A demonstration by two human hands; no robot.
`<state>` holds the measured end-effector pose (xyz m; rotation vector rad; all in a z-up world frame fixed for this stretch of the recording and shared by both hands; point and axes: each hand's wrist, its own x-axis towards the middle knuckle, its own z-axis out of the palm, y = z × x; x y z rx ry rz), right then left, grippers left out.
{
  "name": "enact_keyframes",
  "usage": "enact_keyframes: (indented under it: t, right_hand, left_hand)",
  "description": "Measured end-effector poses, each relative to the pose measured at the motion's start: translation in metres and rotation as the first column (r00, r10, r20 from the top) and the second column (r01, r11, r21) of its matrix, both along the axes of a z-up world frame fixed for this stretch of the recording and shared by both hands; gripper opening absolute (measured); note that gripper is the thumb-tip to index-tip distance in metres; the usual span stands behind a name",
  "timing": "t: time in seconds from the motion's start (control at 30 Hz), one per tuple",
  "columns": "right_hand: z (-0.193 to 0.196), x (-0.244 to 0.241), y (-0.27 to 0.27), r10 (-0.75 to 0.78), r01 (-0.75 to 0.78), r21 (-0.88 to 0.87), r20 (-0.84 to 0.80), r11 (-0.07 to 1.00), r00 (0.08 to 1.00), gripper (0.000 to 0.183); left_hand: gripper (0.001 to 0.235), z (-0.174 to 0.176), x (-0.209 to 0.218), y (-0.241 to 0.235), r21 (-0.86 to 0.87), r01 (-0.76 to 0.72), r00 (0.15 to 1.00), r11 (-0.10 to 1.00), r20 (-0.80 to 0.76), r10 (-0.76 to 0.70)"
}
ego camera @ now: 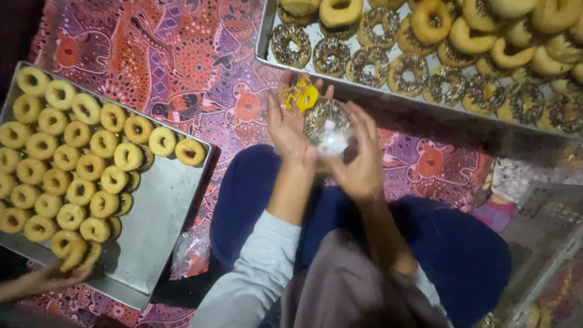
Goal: The person sits on a patterned mat and repeatedly picks up donuts from a metal tray, places them into small plastic bags, and sets the filled bags into a nearby crate.
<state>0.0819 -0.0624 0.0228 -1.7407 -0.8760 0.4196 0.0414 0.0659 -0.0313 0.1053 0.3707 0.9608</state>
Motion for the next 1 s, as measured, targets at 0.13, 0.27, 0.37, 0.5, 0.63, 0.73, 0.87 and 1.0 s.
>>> enact_keyframes:
  t: [0.13,0.27,0.37,0.5,0.63,0.73,0.87,1.0]
  right_hand:
    - [-0.004,0.004,-0.006,-0.029,0.038,-0.05,0.171,0.998,0.985,0.07]
    - [-0.014,0.012,0.001,-0.168,0.168,-0.023,0.019,0.985,0.986,0.065]
    - [-0.027,0.006,0.001,-0.085,0.126,0.082,-0.387,0.989,0.918,0.065]
    - [-0.029,-0.009,-0.004,0.055,0.015,0.118,-0.567,0.993,0.822,0.054]
    - [-0.009,-0.028,-0.007,0.096,-0.133,-0.099,-0.313,0.986,0.945,0.033]
    - [0.008,-0.046,-0.009,0.208,-0.234,-0.263,-0.121,0.936,0.971,0.024]
    - [0.019,-0.068,-0.005,0.302,-0.257,-0.159,0.465,0.953,0.832,0.013]
    - [0.02,-0.089,0.0,0.429,-0.416,-0.253,0.805,0.873,0.41,0.006]
  left_hand:
    - [0.063,0.001,-0.007,-0.031,0.013,0.147,0.989,0.989,-0.036,-0.147]
    - [0.071,0.019,-0.021,-0.076,0.432,0.488,0.79,0.759,-0.588,-0.174]
    - [0.108,0.029,-0.073,-0.072,0.844,0.51,0.503,0.167,-0.45,0.738]
    - [0.086,0.024,-0.11,-0.034,0.766,0.643,0.546,-0.027,-0.433,0.717]
    - [0.032,0.027,-0.135,-0.027,0.816,0.574,0.493,0.064,-0.408,0.768]
    - [0.014,0.036,-0.165,-0.042,0.816,0.51,0.463,0.273,-0.528,0.712]
    - [0.022,0.037,-0.193,-0.05,0.527,0.453,0.403,0.719,-0.84,0.362]
    - [0.023,0.023,-0.2,-0.046,0.396,0.435,0.491,0.809,-0.857,0.155]
